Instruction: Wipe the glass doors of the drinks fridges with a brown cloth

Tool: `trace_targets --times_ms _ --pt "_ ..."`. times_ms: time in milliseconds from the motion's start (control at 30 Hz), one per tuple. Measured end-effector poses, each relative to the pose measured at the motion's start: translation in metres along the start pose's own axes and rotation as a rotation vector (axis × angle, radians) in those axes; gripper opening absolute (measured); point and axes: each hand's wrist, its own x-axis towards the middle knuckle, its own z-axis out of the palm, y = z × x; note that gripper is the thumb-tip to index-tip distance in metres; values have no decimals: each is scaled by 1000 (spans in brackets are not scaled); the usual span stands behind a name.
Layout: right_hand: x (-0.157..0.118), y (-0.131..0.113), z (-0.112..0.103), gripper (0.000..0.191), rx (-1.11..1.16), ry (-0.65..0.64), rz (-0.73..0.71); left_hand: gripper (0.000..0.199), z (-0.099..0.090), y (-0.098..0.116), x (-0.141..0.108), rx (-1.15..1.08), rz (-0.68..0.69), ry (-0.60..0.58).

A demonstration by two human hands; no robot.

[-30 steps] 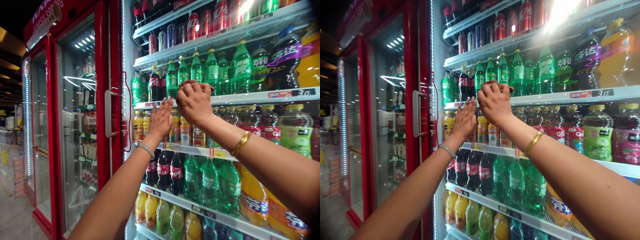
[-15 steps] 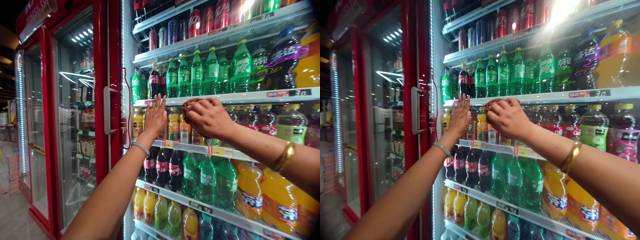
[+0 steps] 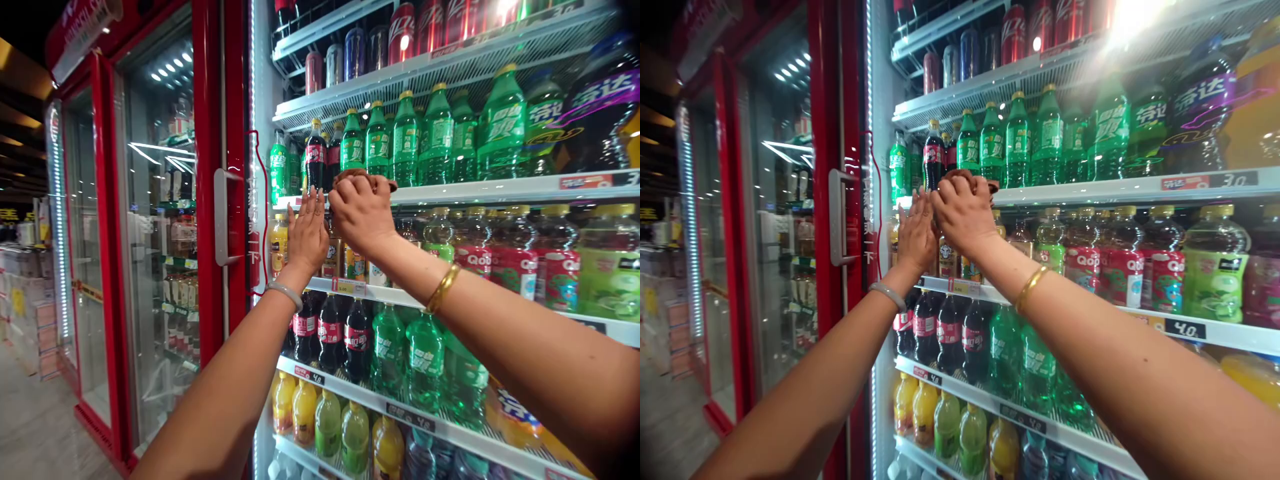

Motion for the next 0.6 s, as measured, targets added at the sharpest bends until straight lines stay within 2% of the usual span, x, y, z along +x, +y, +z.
trace_targets --times_ms 100,167,267,333,467,600 --pt "-17 -9 -2 31 48 -10 -88 61 -2 0 0 -5 -13 -28" --pt "-30 -7 -9 30 68 -23 -169 61 -3 1 1 -2 -11 -29" --pt "-43 10 -23 25 62 -56 -312 60 -4 2 1 1 -12 -23" --pt "-43 25 -30 23 28 -72 -355 61 -4 2 1 -2 -14 -23" --pt "-19 45 -26 24 -78 -30 -249 62 -1 2 -1 -28 -29 3" --pt "14 35 -5 29 -46 12 -85 61 3 0 -3 -64 -113 98"
